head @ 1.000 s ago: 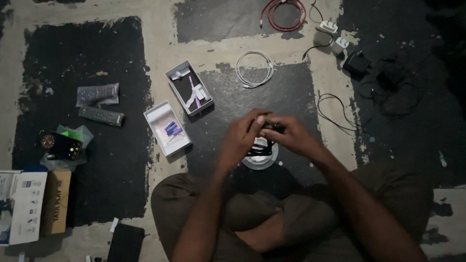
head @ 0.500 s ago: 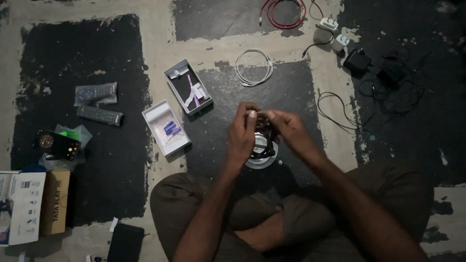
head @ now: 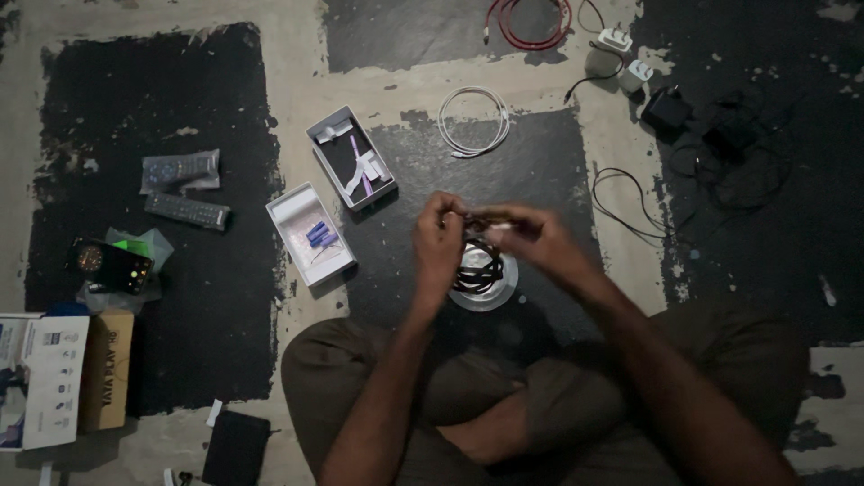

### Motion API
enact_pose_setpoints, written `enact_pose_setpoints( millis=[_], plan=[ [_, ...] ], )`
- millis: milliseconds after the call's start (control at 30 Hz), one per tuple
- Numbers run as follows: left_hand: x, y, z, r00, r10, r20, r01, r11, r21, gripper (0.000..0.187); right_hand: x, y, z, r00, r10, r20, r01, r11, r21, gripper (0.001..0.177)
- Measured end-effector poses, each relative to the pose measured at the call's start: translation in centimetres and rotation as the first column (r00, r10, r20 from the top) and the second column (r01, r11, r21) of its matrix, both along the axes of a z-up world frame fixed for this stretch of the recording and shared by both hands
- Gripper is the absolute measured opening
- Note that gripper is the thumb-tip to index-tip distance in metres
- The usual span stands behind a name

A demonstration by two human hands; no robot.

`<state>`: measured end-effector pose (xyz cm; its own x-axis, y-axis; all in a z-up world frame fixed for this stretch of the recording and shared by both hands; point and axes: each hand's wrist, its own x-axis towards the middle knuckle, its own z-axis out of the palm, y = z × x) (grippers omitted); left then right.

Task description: The person picks up cables and power adapters from the floor, winding a black cable into a coil and placing white plastic clips onto it.

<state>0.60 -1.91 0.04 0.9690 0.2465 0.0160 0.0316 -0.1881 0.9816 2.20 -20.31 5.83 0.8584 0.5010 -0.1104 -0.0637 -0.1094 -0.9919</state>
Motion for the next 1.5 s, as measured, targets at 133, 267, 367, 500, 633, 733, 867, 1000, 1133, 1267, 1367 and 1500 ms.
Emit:
enact_pose_setpoints(
  millis=[133, 267, 367, 500, 633, 733, 867, 1000, 1133, 1267, 1367, 1500],
  plan=[
    [-0.1, 0.6, -0.4, 0.999, 0.041, 0.008, -0.041, 0.999, 0.0, 0.013, -0.2, 0.7, 0.6, 0.904, 0.167, 0.393, -0.086, 0.973, -0.215, 0.075],
    [-0.5, 0.8, 0.2, 0.996, 0.002, -0.085, -0.004, 1.0, -0.019, 0.015, -0.5, 1.0, 0.2, 0.914, 0.184, 0.361, -0.054, 0.938, -0.342, 0.074],
    [-0.3, 0.6, -0.1, 0.996, -0.06, -0.073, 0.043, 0.975, -0.217, 0.017, 0.2, 0.9, -0.1, 0.826, 0.245, 0.507, -0.019, 0.912, -0.41, 0.077],
    [0.1, 0.6, -0.5, 0.996, -0.039, -0.074, 0.032, 0.995, -0.091, 0.02, 0.1, 1.2, -0.2, 0.721, 0.318, 0.616, -0.026, 0.9, -0.435, 0.091],
    [-0.5, 0.4, 0.6, 0.977, -0.068, -0.203, 0.061, 0.997, -0.044, 0.021, -0.5, 1.2, 0.1, 0.737, 0.325, 0.592, 0.045, 0.851, -0.523, 0.064],
    [-0.5, -0.1, 1.4, 0.974, -0.055, -0.218, 0.059, 0.998, 0.008, 0.024, -0.4, 1.2, 0.2, 0.717, 0.387, 0.579, 0.062, 0.792, -0.607, 0.056],
    [-0.4, -0.3, 1.8, 0.942, -0.049, -0.332, 0.028, 0.997, -0.069, 0.029, -0.4, 1.3, 0.0, 0.621, 0.421, 0.661, 0.137, 0.772, -0.621, 0.049],
    [-0.6, -0.5, 1.9, 0.952, -0.061, -0.3, 0.039, 0.996, -0.078, 0.029, -0.1, 1.4, -0.4, 0.567, 0.462, 0.682, 0.146, 0.759, -0.635, 0.047],
    [-0.7, -0.3, 2.1, 0.962, -0.146, -0.231, 0.134, 0.989, -0.07, 0.033, 0.2, 1.0, -1.0, 0.571, 0.476, 0.669, 0.122, 0.757, -0.642, 0.049],
    [-0.8, 0.2, 3.5, 0.852, -0.29, -0.436, 0.351, 0.934, 0.065, 0.042, 0.5, 0.5, -1.5, 0.641, 0.365, 0.675, 0.13, 0.815, -0.564, 0.04],
    [-0.9, 1.5, 3.8, 0.814, -0.498, -0.301, 0.54, 0.839, 0.071, 0.051, 0.3, -0.1, -0.9, 0.592, 0.343, 0.729, 0.134, 0.851, -0.508, 0.033],
    [-1.0, 2.7, 4.0, 0.762, -0.611, -0.214, 0.647, 0.727, 0.228, 0.058, 0.2, 0.2, 0.1, 0.696, 0.419, 0.583, 0.08, 0.762, -0.643, 0.049]
  ],
)
